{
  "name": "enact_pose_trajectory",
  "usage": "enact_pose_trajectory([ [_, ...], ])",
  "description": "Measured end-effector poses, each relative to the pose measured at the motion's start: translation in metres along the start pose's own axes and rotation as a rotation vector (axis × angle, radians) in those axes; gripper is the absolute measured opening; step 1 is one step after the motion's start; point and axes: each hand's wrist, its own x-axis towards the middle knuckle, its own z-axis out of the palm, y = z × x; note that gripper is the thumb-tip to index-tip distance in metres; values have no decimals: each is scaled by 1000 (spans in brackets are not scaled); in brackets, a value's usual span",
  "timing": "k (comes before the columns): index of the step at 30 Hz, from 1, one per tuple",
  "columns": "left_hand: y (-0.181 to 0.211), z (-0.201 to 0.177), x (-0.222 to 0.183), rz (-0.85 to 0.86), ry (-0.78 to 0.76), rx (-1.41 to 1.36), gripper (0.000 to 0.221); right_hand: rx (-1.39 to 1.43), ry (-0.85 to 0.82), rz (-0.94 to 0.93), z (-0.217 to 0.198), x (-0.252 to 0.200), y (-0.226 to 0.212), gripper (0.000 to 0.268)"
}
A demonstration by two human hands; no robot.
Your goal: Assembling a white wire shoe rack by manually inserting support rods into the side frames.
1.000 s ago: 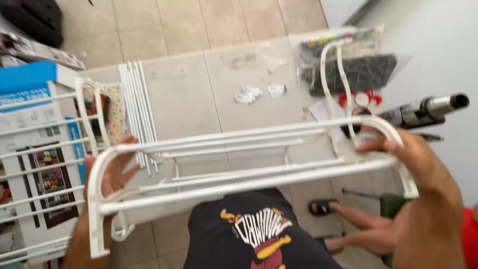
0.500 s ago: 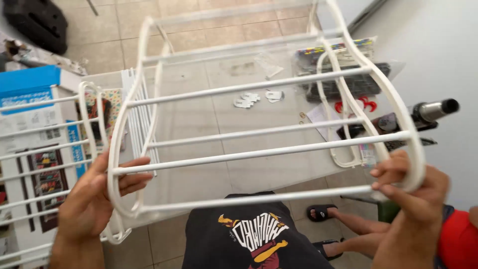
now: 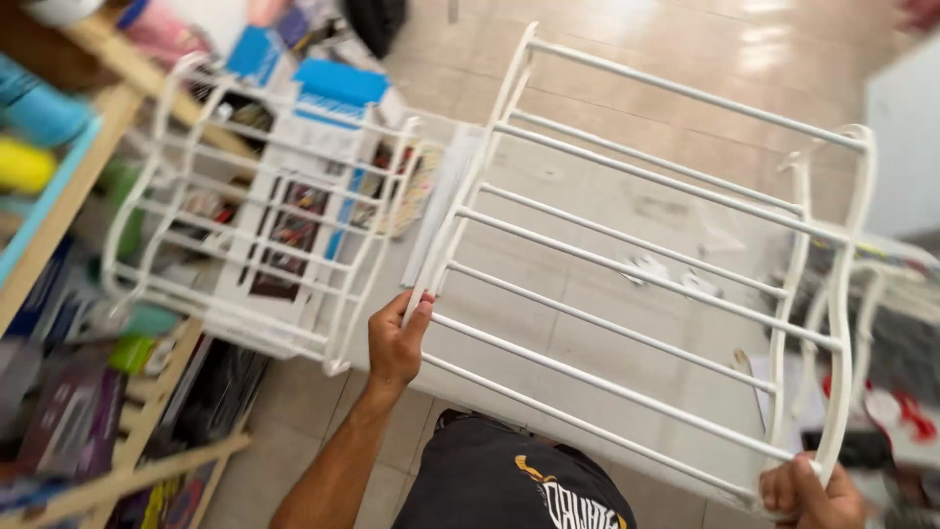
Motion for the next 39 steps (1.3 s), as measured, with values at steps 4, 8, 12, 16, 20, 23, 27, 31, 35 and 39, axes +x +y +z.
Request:
enact_pose_trajectory([
  [4, -12, -32, -21, 65, 172, 22, 34, 390, -428, 100, 28, 61, 8, 24],
  [8, -15, -74, -54, 191, 427, 85, 31, 440, -432, 173, 91, 103, 6, 40],
  [12, -14, -143, -50, 240, 617, 220, 33, 528, -488, 308, 190, 112, 3, 20],
  [16, -38, -236, -6, 293, 731, 295, 28, 562, -497, 407, 303, 60, -16, 7],
  [20, -37, -309, 37, -9, 636, 435, 37, 478, -502, 551, 400, 1, -52, 13],
  [23, -19, -352, 75, -120, 602, 486, 47, 475, -506, 527, 464, -29, -48, 15],
  [27, -20, -394, 122, -327, 513, 528, 55, 474, -473, 541, 526, -57, -40, 17],
  [31, -28, -410, 169, -303, 439, 496, 46, 471, -418, 548, 557, -72, -32, 16],
  [35, -45, -420, 186, -272, 425, 440, 54, 523, -413, 525, 569, -91, -18, 16],
  [39, -74, -438, 215, -164, 496, 418, 49, 543, -389, 570, 591, -99, -16, 15],
])
